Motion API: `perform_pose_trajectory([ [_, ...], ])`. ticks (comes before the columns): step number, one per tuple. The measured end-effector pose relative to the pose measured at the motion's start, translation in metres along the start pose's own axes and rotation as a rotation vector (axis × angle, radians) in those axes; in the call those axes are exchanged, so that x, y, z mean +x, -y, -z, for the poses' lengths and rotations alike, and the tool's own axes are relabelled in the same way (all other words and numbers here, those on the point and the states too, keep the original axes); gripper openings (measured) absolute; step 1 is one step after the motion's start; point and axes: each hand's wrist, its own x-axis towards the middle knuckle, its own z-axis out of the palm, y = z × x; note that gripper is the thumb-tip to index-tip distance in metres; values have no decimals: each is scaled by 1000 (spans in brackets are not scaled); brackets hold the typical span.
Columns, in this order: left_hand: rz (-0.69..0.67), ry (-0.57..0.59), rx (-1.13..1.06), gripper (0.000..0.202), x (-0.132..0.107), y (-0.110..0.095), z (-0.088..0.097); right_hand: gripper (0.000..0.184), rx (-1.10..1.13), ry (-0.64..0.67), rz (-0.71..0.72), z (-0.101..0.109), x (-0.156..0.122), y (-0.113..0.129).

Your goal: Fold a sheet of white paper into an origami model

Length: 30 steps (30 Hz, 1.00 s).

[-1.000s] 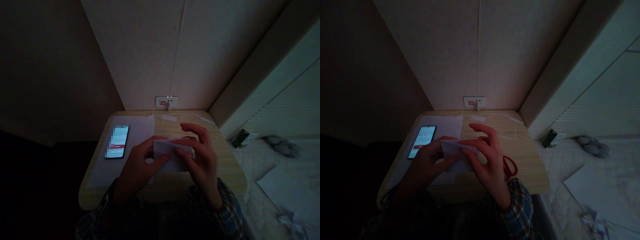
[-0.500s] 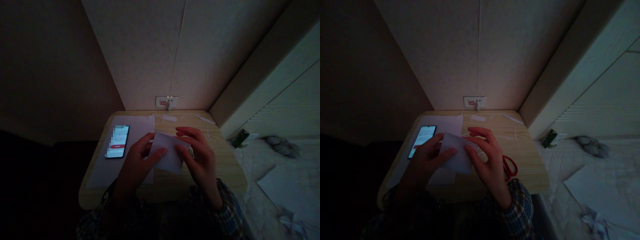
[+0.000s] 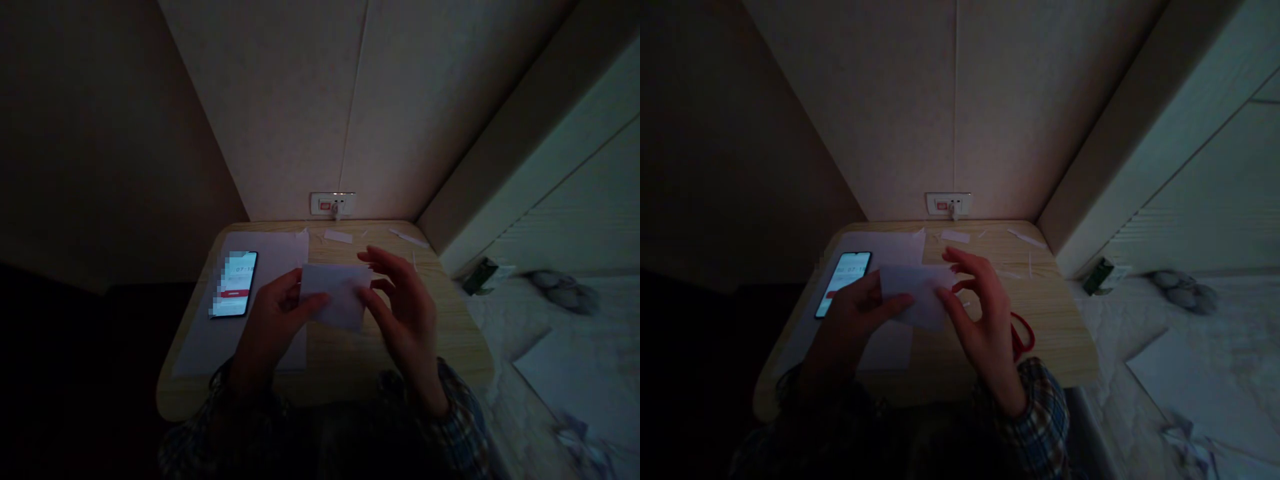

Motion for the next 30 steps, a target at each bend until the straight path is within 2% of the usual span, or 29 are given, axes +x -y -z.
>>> perform_pose_trajectory([
  [2,-57,-3,47,16,0,-1,1,46,25,23,25,1,-1,0],
  [5,-177,10,128,8,-2,-6,0,24,20,56,118,3,-1,2],
  [7,-216,-50,119,11,-3,-9,-3,23,-2,43,195,5,-2,4],
  [10,-94,-139,-47,27,-4,-9,-5,26,-100,26,325,8,-4,6],
  [12,9,-91,-181,35,-4,-8,-4,27,-166,39,380,9,-6,4],
  [14,57,-1,-322,53,-3,-7,-2,29,-201,48,404,9,-8,2],
  [16,55,50,-404,58,-2,-7,0,30,-216,67,409,10,-8,0],
  [17,40,47,-394,53,-2,-8,1,31,-221,88,408,10,-8,-1],
  [21,20,-88,-204,49,-5,-11,-2,31,-197,215,360,12,-5,1],
  [24,1,-147,-126,21,-6,-11,-5,34,-142,178,279,12,-4,4],
  [26,-22,-151,-103,11,-6,-11,-6,33,-135,139,234,11,-3,5],
  [30,-28,-137,-125,16,-6,-11,-7,35,-218,213,206,9,-1,5],
])
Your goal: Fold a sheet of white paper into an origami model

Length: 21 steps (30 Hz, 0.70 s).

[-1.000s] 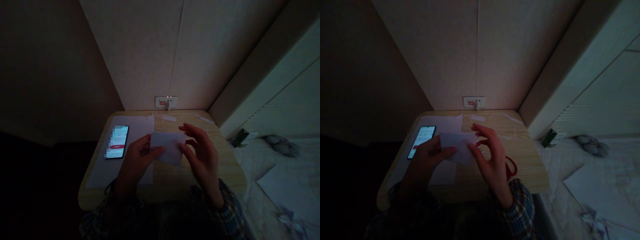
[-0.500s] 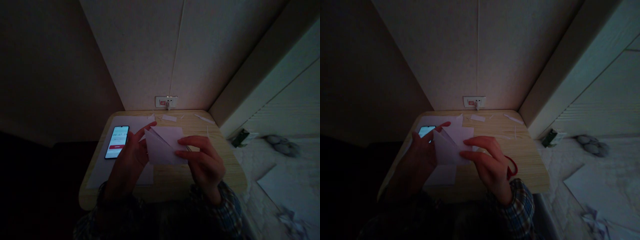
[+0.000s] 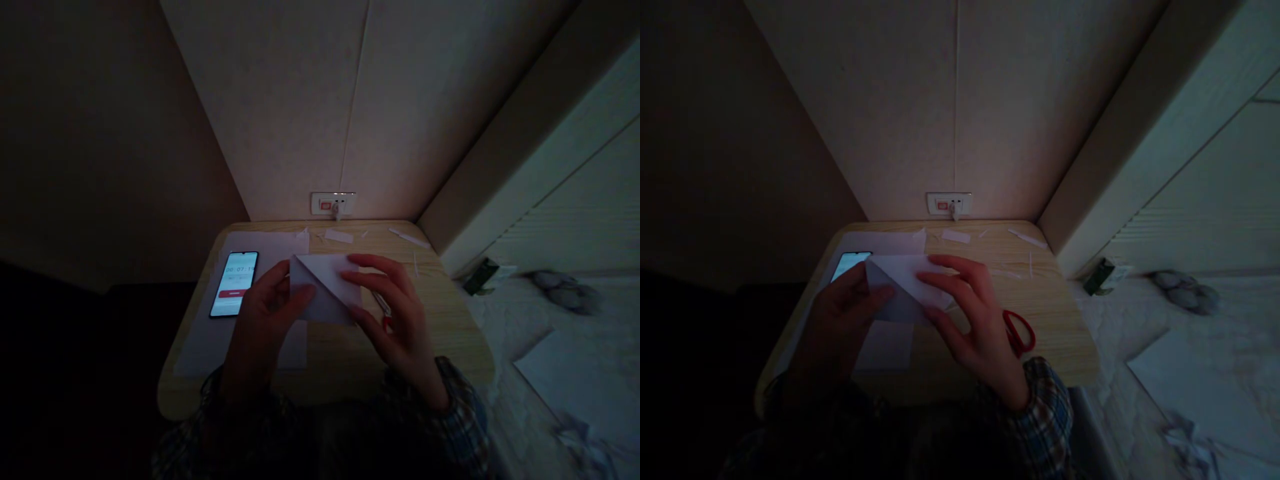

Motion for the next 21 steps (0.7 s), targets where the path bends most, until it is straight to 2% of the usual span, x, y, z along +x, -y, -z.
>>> perform_pose_trajectory([
  [3,16,57,-11,30,0,-1,0,32,-35,49,40,1,2,0],
  [5,17,79,-1,29,-1,-1,0,34,-40,87,84,2,2,1],
  [8,22,45,27,21,0,-1,0,45,-47,172,104,7,1,2],
  [11,60,14,22,24,1,1,2,50,-67,219,100,12,0,0],
  [17,71,15,7,26,4,4,1,35,-62,239,139,21,2,-5],
  [21,10,-5,110,23,1,0,-3,28,-89,213,152,24,4,-3],
])
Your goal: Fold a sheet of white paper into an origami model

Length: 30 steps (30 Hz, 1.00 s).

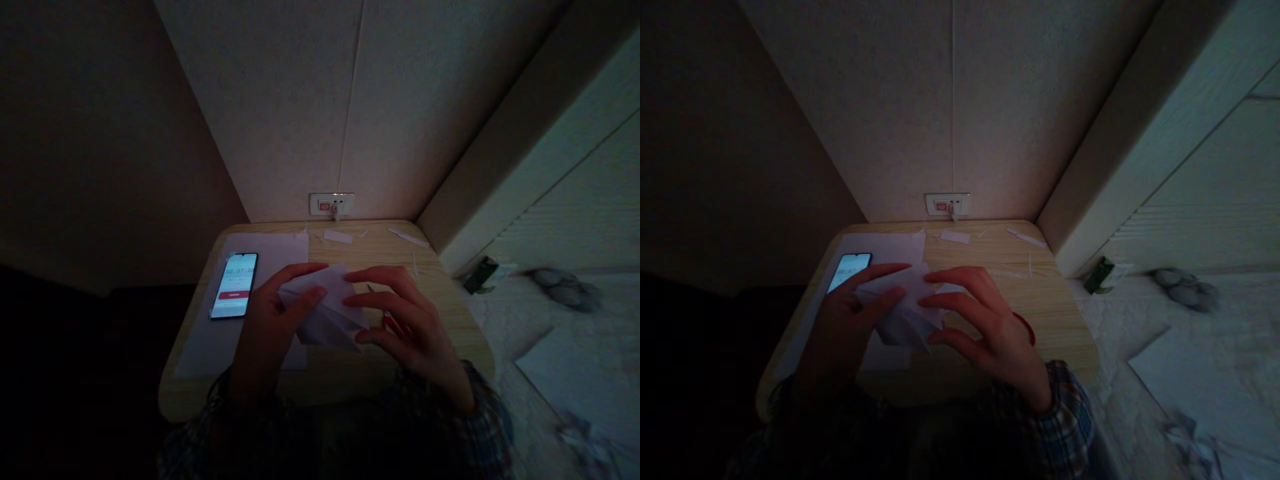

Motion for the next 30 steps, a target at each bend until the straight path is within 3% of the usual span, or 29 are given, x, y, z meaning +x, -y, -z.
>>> perform_pose_trajectory([
  [6,12,31,77,28,-3,-3,1,9,-2,-113,40,0,0,6],
  [12,51,28,25,33,-2,-2,-1,14,58,-124,14,-1,-3,3],
  [18,85,39,-57,54,-10,-6,-4,8,100,-231,-61,-4,0,5],
  [30,65,276,-250,61,-16,-9,4,8,147,-388,-84,-4,7,16],
])
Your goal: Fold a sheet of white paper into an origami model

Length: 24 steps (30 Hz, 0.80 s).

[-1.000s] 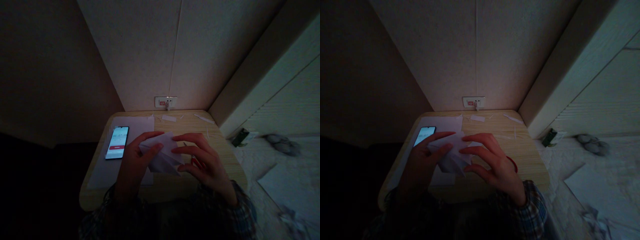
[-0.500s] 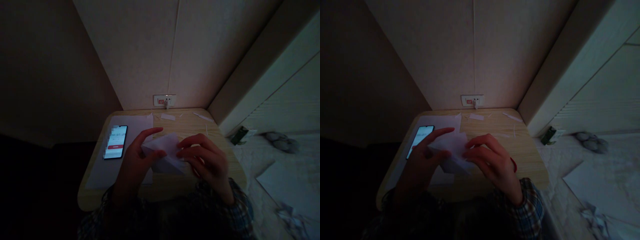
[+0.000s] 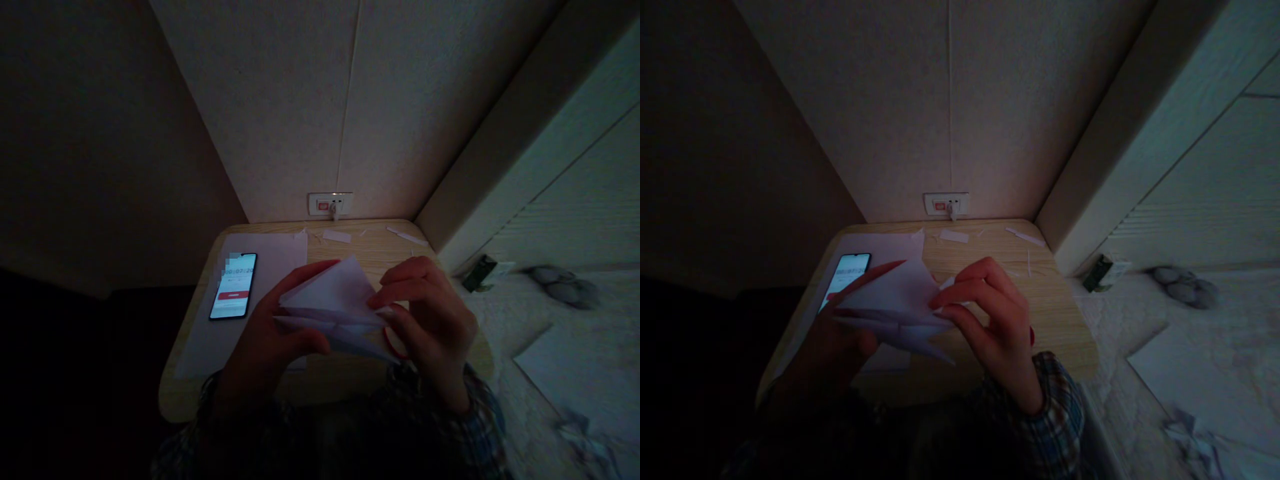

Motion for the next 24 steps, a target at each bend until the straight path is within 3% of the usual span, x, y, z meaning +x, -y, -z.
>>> perform_pose_trajectory([
  [5,86,-171,43,39,1,1,-1,7,37,0,0,-3,1,-2],
  [9,32,-163,148,21,4,3,-3,5,82,59,-5,-4,2,-6],
  [19,35,-191,44,22,7,13,2,4,98,136,-19,-2,4,-15],
  [24,4,-220,170,13,11,16,1,6,105,101,-65,-5,2,-15],
])
